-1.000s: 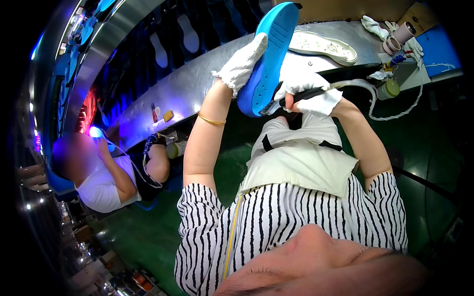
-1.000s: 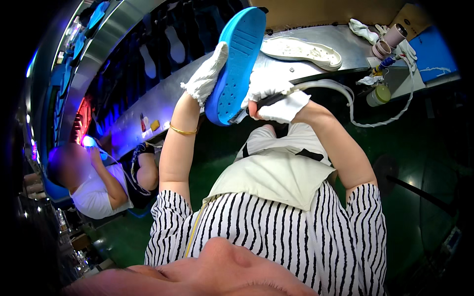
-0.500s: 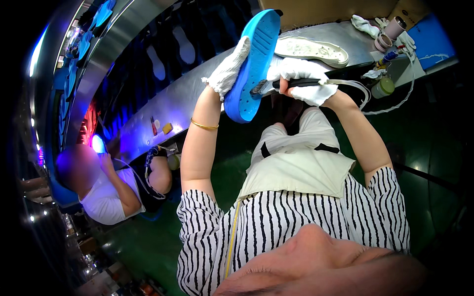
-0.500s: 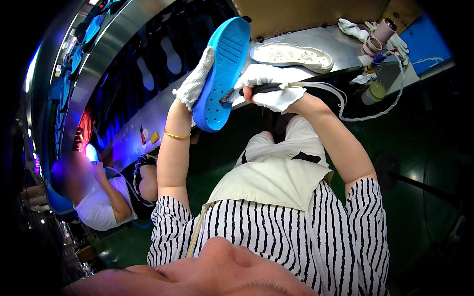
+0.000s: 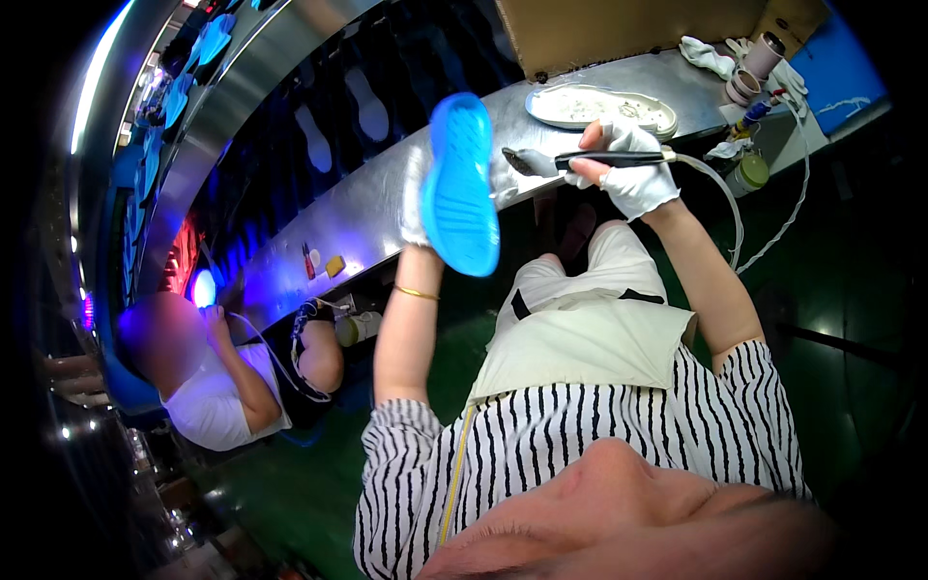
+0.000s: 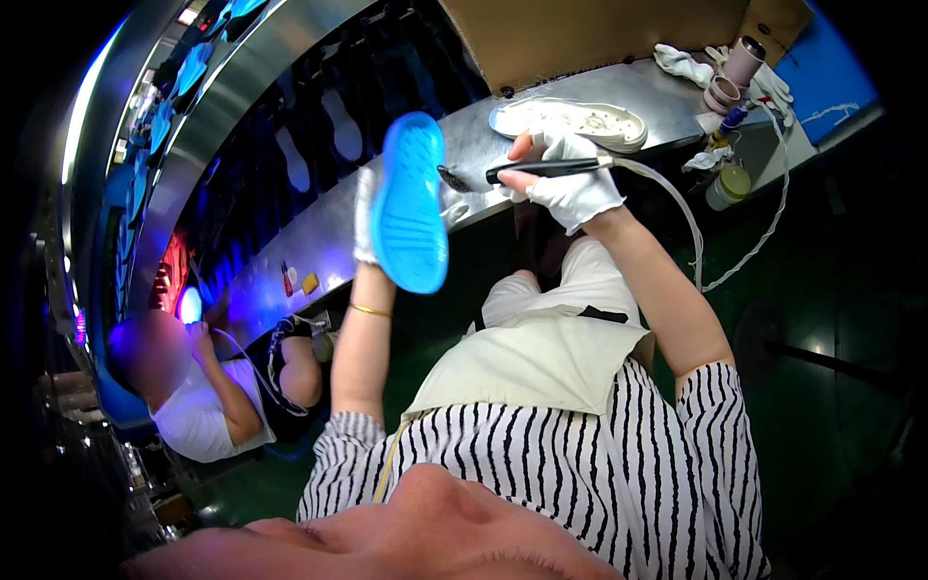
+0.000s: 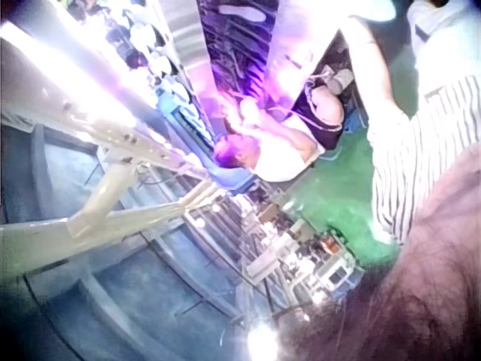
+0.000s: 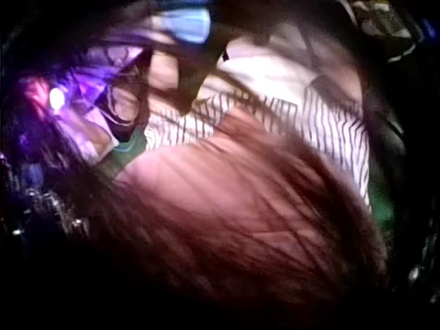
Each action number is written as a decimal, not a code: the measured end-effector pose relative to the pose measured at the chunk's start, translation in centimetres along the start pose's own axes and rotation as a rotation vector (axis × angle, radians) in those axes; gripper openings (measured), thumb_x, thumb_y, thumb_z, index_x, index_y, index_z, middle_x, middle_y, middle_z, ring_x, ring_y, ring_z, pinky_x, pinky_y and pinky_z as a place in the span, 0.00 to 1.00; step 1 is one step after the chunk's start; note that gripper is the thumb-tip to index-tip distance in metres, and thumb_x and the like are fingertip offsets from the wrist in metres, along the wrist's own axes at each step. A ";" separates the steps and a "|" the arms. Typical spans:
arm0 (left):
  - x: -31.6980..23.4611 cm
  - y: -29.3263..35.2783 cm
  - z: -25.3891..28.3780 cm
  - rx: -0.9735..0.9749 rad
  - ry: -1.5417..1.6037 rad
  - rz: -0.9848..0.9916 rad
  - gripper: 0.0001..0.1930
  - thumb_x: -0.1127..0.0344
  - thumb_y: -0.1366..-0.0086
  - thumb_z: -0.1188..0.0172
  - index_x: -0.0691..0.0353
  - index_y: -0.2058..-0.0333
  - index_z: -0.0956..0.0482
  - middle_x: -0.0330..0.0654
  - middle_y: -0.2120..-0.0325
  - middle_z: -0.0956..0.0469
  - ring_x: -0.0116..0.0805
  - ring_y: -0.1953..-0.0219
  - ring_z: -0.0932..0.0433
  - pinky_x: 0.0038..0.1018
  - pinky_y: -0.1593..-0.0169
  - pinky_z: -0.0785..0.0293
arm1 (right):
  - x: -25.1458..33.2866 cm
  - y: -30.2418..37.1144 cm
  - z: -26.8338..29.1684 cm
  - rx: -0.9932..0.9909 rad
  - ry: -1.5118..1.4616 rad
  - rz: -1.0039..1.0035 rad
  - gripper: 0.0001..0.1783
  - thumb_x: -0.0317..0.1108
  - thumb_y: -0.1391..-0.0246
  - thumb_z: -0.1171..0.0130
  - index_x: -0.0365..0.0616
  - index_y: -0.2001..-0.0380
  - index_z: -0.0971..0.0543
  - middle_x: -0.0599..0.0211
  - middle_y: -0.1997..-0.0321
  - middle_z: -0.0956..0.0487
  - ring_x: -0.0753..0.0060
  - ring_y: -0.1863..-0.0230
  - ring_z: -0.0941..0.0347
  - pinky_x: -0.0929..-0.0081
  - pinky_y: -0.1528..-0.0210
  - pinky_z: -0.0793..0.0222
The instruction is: The person applies adhesive to the inner surface of blue shoe soles using a brush tool. They handle each sole individually, applying the substance across the entire bottom surface before placing the sole on a conveyor belt.
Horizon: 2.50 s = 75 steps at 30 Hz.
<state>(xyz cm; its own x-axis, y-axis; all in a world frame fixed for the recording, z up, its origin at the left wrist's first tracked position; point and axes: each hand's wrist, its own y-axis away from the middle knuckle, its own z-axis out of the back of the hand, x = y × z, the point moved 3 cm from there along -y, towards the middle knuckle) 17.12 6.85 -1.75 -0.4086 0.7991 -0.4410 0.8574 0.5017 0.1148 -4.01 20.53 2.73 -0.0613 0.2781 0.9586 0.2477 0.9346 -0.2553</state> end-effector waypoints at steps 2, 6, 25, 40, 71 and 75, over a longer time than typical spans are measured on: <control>3.4 0.0 -0.2 -0.121 0.070 -0.035 0.32 0.42 0.37 0.56 0.66 0.49 0.31 0.55 0.55 0.26 0.49 0.54 0.25 0.47 0.47 0.30 | -0.8 0.5 -0.5 -0.009 0.002 -0.021 0.12 0.21 0.56 0.38 0.42 0.69 0.29 0.72 0.75 0.26 0.82 0.75 0.28 0.85 0.70 0.33; 7.5 0.1 -2.9 0.142 0.098 -0.120 0.34 0.46 0.37 0.52 0.68 0.42 0.42 0.60 0.48 0.33 0.55 0.44 0.35 0.46 0.37 0.45 | -0.4 0.2 -0.5 -0.079 0.202 0.221 0.12 0.20 0.56 0.38 0.41 0.69 0.29 0.69 0.74 0.24 0.82 0.75 0.28 0.84 0.71 0.32; 7.6 -1.6 -2.2 -0.090 -0.060 -0.350 0.35 0.35 0.39 0.56 0.58 0.46 0.35 0.44 0.53 0.29 0.39 0.53 0.29 0.37 0.46 0.32 | 1.7 2.8 -4.8 0.114 0.412 0.555 0.10 0.22 0.65 0.39 0.44 0.74 0.25 0.63 0.76 0.26 0.62 0.74 0.29 0.71 0.69 0.32; 3.9 -0.7 -2.5 0.052 0.133 -0.413 0.32 0.34 0.39 0.57 0.56 0.50 0.31 0.45 0.57 0.25 0.43 0.57 0.26 0.41 0.50 0.29 | 1.4 3.7 -4.5 0.115 0.301 0.318 0.09 0.22 0.60 0.38 0.43 0.72 0.24 0.68 0.74 0.24 0.76 0.72 0.27 0.79 0.66 0.31; 4.3 0.7 -5.4 0.209 -0.078 -0.544 0.42 0.33 0.42 0.54 0.59 0.39 0.44 0.50 0.42 0.38 0.47 0.45 0.34 0.42 0.42 0.36 | 0.8 4.7 -6.5 0.261 0.104 0.300 0.06 0.19 0.56 0.40 0.39 0.73 0.24 0.65 0.70 0.22 0.77 0.71 0.26 0.79 0.66 0.29; 4.1 0.4 -4.7 0.131 -0.047 -0.524 0.41 0.32 0.42 0.54 0.58 0.40 0.42 0.50 0.44 0.36 0.48 0.47 0.31 0.44 0.45 0.33 | 0.3 3.9 -5.3 0.293 -0.195 -0.073 0.05 0.17 0.54 0.42 0.36 0.72 0.23 0.64 0.68 0.23 0.78 0.69 0.27 0.80 0.64 0.29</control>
<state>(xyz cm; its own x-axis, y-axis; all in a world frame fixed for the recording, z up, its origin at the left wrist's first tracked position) 14.32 11.87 0.68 -0.7802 0.4357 -0.4489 0.5754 0.7813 -0.2417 2.10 23.03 2.70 -0.2591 0.2189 0.9407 -0.0497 0.9697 -0.2393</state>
